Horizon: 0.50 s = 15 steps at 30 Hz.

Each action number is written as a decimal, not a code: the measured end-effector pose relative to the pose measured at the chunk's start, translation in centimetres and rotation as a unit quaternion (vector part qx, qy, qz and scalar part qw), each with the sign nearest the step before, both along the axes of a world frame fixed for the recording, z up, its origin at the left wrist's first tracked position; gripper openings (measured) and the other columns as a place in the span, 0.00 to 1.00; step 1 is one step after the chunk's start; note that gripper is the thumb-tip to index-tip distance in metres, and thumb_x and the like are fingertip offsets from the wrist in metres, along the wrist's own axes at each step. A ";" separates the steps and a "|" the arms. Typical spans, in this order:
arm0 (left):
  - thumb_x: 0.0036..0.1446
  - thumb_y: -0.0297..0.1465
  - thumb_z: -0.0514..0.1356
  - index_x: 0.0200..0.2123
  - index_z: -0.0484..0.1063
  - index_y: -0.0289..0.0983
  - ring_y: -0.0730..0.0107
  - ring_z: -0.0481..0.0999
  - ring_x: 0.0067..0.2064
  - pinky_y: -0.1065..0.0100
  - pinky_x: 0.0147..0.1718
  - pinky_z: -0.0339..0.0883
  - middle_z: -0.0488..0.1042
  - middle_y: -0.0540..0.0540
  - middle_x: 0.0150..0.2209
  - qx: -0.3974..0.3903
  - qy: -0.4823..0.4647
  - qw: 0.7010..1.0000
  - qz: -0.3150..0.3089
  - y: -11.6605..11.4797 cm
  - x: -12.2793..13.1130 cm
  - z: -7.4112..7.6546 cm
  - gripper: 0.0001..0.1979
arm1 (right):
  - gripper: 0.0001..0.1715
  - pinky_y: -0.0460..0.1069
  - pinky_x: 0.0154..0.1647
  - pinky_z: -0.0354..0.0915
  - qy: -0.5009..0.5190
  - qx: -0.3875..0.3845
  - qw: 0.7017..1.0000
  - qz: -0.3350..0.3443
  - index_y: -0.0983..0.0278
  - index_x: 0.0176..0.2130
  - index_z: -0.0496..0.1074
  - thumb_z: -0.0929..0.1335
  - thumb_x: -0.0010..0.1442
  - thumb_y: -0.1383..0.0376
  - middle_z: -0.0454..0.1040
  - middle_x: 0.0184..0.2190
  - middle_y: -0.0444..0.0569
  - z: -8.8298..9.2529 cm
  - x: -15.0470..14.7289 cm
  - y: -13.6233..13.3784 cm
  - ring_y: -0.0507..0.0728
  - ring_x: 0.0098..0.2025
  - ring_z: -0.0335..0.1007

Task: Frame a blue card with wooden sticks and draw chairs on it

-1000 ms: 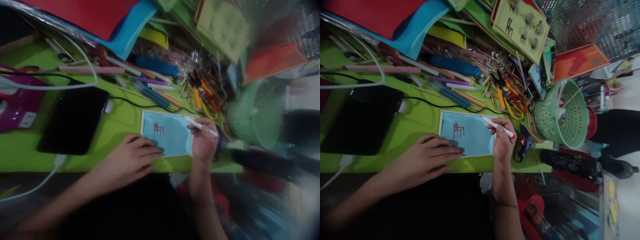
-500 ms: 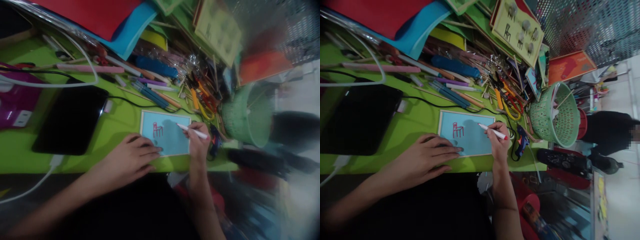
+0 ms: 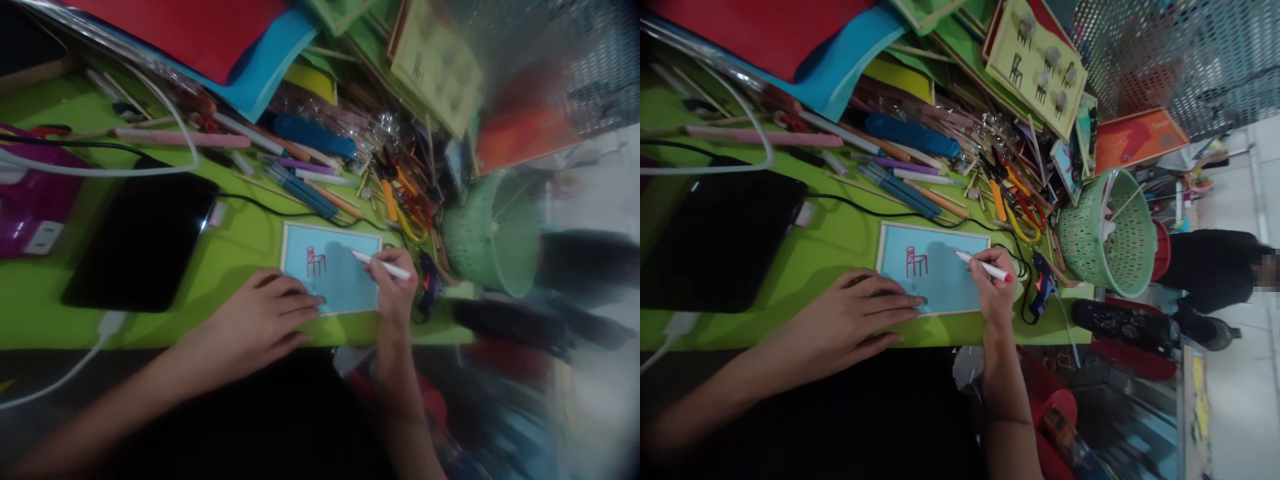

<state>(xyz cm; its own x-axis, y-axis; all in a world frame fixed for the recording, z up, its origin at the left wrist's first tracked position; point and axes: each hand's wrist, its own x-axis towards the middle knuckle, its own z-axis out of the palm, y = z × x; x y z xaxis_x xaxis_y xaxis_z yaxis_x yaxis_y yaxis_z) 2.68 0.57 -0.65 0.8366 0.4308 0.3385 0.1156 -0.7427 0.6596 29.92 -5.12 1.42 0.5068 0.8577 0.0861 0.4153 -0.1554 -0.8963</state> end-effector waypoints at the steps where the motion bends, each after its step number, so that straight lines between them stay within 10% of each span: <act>1: 0.73 0.39 0.59 0.56 0.78 0.43 0.57 0.74 0.55 0.54 0.56 0.56 0.83 0.54 0.56 -0.002 0.002 1.000 -0.001 0.0 0.0 0.0 0.14 | 0.09 0.48 0.32 0.69 -0.001 0.001 1.000 0.002 0.60 0.37 0.75 0.75 0.62 0.59 0.78 0.28 0.42 0.0 0.0 0.0 0.53 0.29 0.74; 15: 0.74 0.38 0.59 0.56 0.79 0.43 0.57 0.74 0.55 0.54 0.56 0.57 0.83 0.51 0.56 -0.006 0.005 1.000 -0.003 0.0 0.0 0.1 0.14 | 0.08 0.48 0.31 0.70 -0.016 -0.008 1.000 -0.001 0.60 0.37 0.75 0.75 0.61 0.59 0.78 0.27 0.41 0.1 -0.2 0.3 0.53 0.28 0.75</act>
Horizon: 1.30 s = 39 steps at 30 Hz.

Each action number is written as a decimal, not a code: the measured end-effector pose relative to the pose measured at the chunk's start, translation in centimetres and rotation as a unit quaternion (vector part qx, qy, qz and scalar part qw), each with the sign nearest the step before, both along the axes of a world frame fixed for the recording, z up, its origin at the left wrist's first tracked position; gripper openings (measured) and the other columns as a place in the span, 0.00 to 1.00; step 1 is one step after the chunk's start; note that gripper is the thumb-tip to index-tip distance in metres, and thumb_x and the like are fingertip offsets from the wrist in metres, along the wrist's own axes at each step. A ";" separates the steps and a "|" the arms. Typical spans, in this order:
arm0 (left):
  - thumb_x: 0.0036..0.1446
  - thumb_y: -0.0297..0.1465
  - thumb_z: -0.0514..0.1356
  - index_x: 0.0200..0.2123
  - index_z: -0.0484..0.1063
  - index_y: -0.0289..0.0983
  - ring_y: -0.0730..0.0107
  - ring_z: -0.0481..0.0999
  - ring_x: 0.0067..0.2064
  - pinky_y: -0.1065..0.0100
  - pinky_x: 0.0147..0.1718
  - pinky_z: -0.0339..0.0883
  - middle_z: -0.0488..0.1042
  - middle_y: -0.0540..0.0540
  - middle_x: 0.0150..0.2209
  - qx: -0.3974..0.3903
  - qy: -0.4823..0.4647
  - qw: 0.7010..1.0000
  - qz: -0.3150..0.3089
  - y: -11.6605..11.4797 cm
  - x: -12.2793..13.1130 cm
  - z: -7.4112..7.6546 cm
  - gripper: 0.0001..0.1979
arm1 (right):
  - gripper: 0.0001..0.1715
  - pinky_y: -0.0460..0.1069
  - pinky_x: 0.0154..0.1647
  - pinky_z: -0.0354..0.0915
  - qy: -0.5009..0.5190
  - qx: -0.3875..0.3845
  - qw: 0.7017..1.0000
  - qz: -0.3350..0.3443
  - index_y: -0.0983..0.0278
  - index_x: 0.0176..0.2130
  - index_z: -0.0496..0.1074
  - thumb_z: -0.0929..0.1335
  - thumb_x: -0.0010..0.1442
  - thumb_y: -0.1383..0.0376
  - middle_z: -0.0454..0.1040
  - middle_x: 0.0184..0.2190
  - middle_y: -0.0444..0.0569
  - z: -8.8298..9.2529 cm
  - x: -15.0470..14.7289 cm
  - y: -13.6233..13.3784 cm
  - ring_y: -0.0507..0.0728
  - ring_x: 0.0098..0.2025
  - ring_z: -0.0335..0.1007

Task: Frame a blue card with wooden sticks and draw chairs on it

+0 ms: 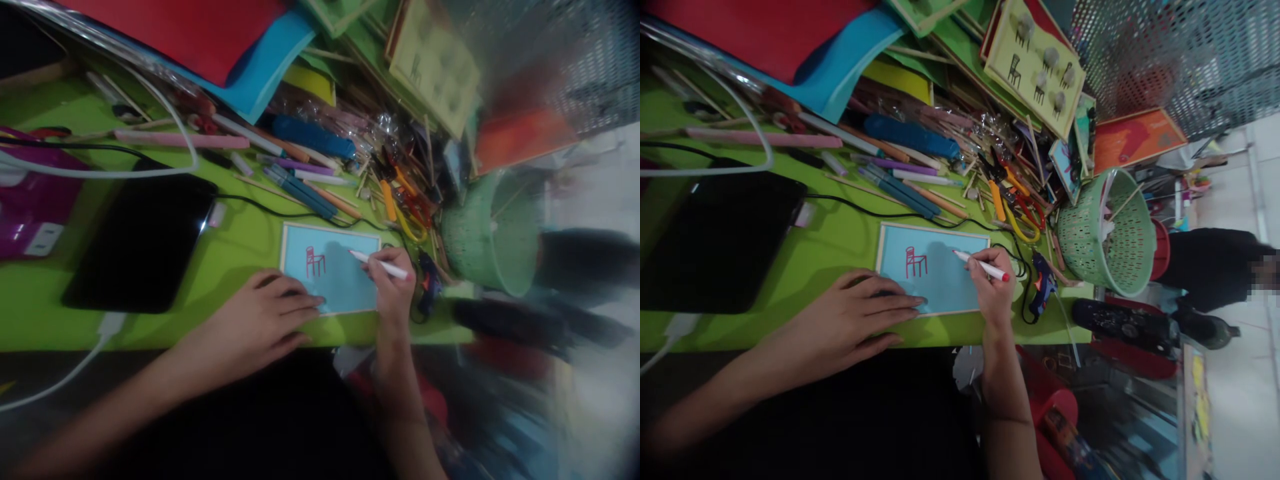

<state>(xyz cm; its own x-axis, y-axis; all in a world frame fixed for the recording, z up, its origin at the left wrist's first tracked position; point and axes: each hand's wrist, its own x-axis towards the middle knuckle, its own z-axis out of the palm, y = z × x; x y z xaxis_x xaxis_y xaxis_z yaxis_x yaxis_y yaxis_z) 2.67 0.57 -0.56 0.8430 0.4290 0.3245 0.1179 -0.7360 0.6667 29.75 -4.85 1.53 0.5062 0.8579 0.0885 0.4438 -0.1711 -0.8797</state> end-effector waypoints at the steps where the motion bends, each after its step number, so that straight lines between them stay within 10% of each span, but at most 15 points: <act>1: 0.74 0.38 0.59 0.56 0.78 0.43 0.57 0.74 0.55 0.54 0.56 0.57 0.83 0.52 0.57 0.000 0.001 1.000 0.000 0.0 0.0 0.0 0.14 | 0.09 0.48 0.31 0.70 -0.001 -0.001 1.000 -0.001 0.60 0.37 0.75 0.75 0.61 0.59 0.78 0.27 0.41 0.0 0.0 0.0 0.53 0.29 0.75; 39: 0.74 0.38 0.58 0.58 0.78 0.44 0.57 0.76 0.56 0.54 0.57 0.60 0.83 0.50 0.58 -0.003 0.024 1.000 -0.002 0.1 -0.2 0.0 0.15 | 0.05 0.49 0.32 0.70 -0.005 -0.016 1.000 0.018 0.59 0.36 0.75 0.73 0.62 0.61 0.79 0.28 0.41 0.7 -0.4 0.3 0.53 0.30 0.75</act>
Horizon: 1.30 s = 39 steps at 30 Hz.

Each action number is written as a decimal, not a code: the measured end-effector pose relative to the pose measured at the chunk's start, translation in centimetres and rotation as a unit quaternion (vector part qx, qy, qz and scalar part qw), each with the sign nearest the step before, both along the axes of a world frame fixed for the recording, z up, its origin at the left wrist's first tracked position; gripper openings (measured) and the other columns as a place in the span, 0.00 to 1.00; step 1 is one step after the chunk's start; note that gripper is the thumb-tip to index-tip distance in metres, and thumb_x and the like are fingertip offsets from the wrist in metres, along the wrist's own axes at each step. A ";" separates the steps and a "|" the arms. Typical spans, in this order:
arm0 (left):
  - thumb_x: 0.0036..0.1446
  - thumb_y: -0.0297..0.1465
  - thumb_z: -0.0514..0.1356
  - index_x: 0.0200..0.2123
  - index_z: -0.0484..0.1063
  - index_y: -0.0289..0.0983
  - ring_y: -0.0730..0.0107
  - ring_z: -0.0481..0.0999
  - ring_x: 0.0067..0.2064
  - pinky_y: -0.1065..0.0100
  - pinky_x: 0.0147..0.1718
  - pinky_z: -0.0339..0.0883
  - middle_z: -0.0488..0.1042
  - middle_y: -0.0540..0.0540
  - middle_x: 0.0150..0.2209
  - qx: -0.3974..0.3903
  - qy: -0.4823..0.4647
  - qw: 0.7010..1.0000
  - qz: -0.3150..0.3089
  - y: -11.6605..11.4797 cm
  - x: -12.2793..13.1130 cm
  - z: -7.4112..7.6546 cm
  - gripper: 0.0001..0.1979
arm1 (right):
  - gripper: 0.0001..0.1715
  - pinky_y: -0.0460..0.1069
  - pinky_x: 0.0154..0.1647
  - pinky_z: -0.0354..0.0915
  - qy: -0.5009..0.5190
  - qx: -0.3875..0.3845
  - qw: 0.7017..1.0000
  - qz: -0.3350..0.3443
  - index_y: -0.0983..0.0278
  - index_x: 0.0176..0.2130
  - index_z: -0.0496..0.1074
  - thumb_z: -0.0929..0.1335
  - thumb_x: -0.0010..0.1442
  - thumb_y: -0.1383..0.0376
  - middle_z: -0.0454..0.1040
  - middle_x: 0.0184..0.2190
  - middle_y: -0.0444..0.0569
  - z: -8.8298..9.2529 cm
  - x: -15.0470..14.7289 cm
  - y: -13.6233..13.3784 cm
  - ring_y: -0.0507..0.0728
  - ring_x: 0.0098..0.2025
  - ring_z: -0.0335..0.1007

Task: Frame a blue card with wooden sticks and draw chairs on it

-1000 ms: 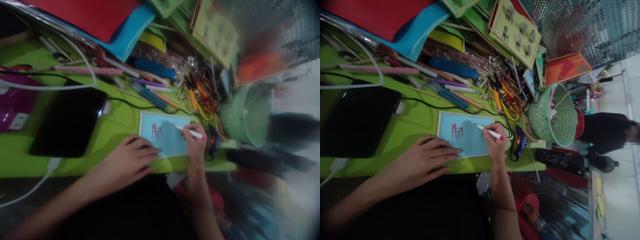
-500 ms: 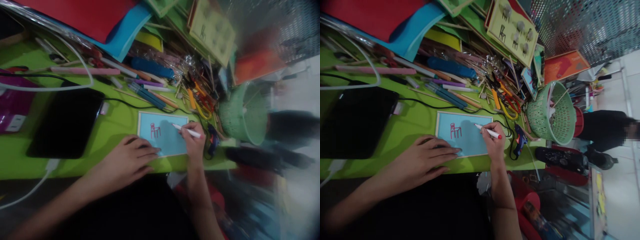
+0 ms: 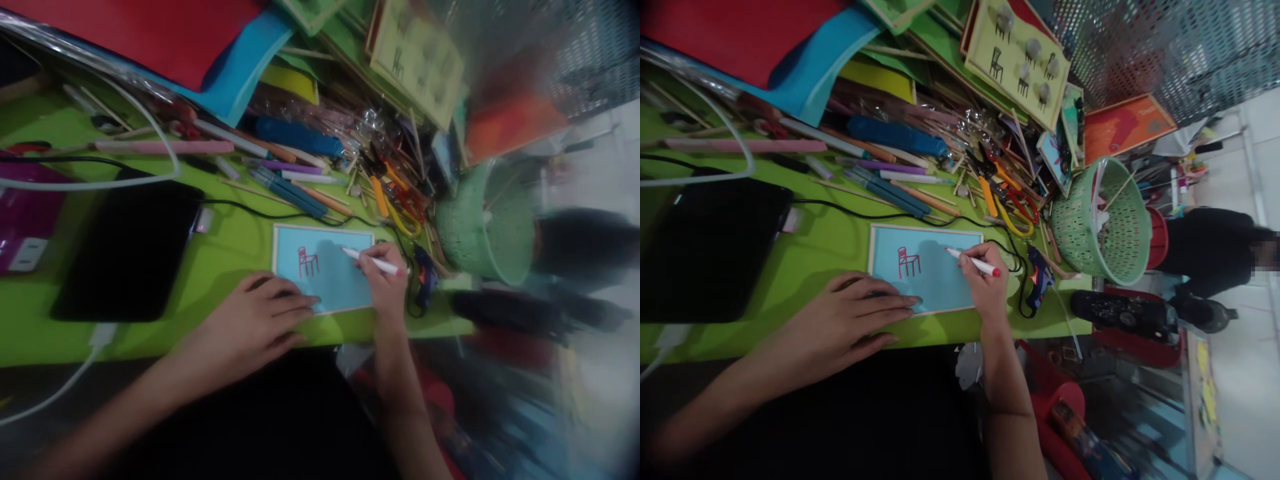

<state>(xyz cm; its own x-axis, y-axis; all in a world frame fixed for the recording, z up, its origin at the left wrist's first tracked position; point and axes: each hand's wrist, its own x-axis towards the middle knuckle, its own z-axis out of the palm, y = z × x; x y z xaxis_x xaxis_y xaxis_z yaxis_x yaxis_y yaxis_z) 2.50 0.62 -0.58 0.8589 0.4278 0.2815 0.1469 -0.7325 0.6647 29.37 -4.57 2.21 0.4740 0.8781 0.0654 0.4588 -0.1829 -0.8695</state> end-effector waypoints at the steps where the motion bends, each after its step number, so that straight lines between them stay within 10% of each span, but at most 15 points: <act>1: 0.74 0.38 0.58 0.58 0.78 0.44 0.57 0.76 0.55 0.54 0.57 0.60 0.83 0.49 0.58 0.001 -0.003 1.000 -0.001 0.0 0.0 0.0 0.15 | 0.05 0.49 0.32 0.70 0.001 0.000 1.000 0.000 0.59 0.35 0.75 0.73 0.62 0.61 0.79 0.28 0.41 0.0 0.0 0.0 0.53 0.30 0.75; 28: 0.73 0.37 0.59 0.59 0.78 0.45 0.56 0.76 0.56 0.53 0.59 0.61 0.83 0.50 0.59 0.009 0.005 1.000 -0.007 0.2 -0.1 0.1 0.15 | 0.06 0.48 0.29 0.65 0.039 -0.003 0.999 -0.003 0.59 0.33 0.74 0.74 0.60 0.62 0.76 0.25 0.40 0.2 0.1 -0.3 0.53 0.27 0.71; 39: 0.73 0.36 0.59 0.58 0.77 0.44 0.57 0.76 0.55 0.54 0.58 0.60 0.83 0.51 0.58 0.022 -0.006 1.000 -0.008 0.2 0.0 0.1 0.15 | 0.06 0.54 0.45 0.75 0.075 0.002 0.997 0.004 0.58 0.30 0.73 0.74 0.57 0.63 0.73 0.22 0.37 -0.2 0.2 -0.3 0.54 0.28 0.71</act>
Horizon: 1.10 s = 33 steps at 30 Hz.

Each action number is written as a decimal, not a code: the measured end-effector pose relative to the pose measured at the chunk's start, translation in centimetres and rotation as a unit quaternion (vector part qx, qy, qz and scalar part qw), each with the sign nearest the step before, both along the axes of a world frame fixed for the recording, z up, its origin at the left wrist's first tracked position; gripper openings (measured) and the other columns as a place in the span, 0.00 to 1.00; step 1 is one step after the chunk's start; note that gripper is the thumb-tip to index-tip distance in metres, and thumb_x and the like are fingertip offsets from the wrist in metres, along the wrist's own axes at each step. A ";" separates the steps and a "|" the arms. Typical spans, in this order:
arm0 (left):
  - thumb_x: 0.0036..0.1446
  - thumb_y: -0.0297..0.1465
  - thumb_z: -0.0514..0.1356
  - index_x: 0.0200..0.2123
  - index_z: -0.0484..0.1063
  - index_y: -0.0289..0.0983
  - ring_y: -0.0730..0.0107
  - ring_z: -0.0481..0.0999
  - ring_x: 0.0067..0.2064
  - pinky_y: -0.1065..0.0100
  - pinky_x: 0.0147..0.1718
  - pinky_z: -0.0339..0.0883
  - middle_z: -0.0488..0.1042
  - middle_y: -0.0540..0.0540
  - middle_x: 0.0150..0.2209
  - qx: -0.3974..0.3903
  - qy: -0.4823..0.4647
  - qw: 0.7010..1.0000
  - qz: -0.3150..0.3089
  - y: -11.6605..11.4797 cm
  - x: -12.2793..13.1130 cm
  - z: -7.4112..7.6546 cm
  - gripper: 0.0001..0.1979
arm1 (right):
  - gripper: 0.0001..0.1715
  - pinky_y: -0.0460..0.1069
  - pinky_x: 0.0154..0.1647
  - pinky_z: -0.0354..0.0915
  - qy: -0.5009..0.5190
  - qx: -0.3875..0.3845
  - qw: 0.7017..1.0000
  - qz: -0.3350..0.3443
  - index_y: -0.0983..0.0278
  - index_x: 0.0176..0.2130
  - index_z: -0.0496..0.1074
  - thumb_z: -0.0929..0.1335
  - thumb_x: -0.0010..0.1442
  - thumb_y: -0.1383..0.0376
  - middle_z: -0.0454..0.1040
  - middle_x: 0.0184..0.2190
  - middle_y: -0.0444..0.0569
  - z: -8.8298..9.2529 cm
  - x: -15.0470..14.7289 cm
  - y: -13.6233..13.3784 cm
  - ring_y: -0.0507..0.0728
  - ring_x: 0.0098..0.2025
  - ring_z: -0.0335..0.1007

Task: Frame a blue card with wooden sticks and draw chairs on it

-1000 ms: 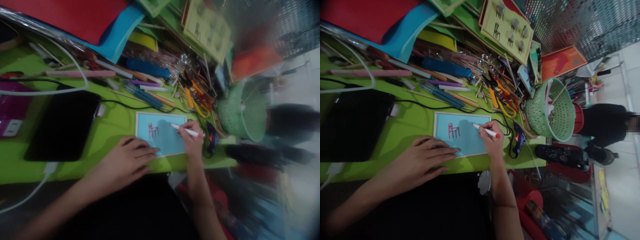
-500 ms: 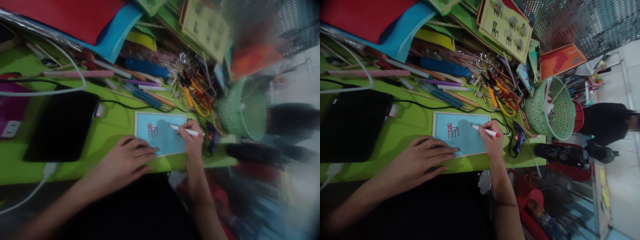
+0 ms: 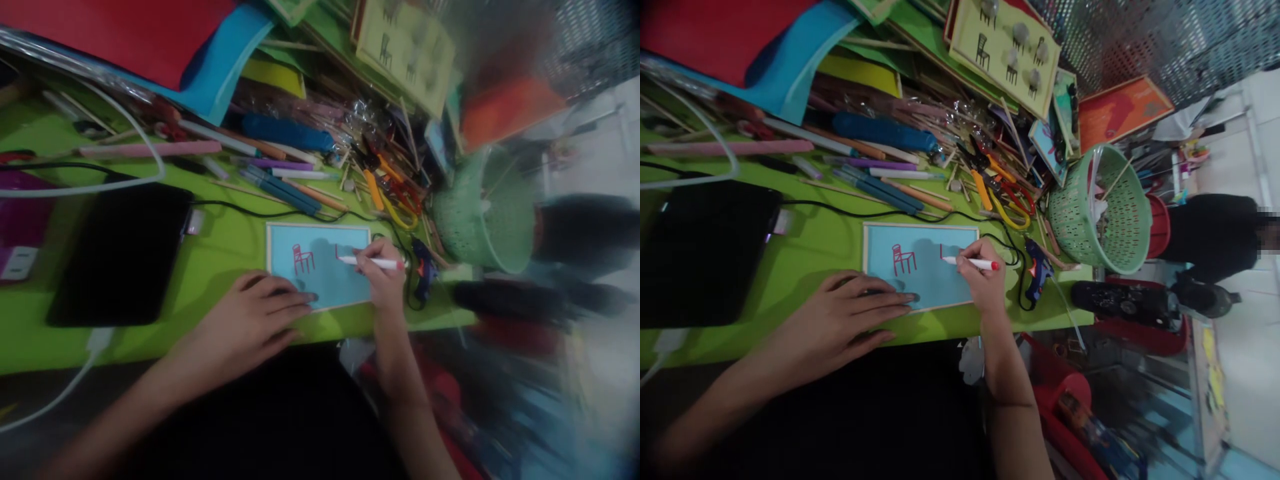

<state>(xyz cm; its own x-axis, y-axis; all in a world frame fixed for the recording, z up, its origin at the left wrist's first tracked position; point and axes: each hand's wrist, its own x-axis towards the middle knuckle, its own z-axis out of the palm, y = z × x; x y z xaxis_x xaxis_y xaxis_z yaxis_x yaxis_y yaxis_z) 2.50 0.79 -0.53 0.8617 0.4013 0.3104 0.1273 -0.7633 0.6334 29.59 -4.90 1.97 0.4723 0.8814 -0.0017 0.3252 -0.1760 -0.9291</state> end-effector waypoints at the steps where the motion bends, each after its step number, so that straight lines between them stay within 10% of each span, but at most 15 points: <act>1: 0.73 0.36 0.59 0.58 0.77 0.44 0.58 0.76 0.55 0.54 0.58 0.60 0.83 0.51 0.58 0.000 0.000 1.000 0.000 0.0 0.0 0.0 0.15 | 0.06 0.55 0.46 0.75 0.004 0.003 1.000 0.002 0.58 0.30 0.73 0.74 0.57 0.63 0.72 0.22 0.37 0.0 0.0 0.0 0.53 0.28 0.71; 33: 0.74 0.38 0.57 0.58 0.77 0.45 0.58 0.77 0.55 0.55 0.56 0.60 0.83 0.52 0.58 0.012 -0.008 1.000 -0.001 0.2 0.0 0.1 0.15 | 0.07 0.59 0.55 0.75 0.022 0.006 0.999 0.025 0.58 0.26 0.72 0.73 0.54 0.65 0.67 0.20 0.36 0.3 -0.1 0.0 0.52 0.27 0.63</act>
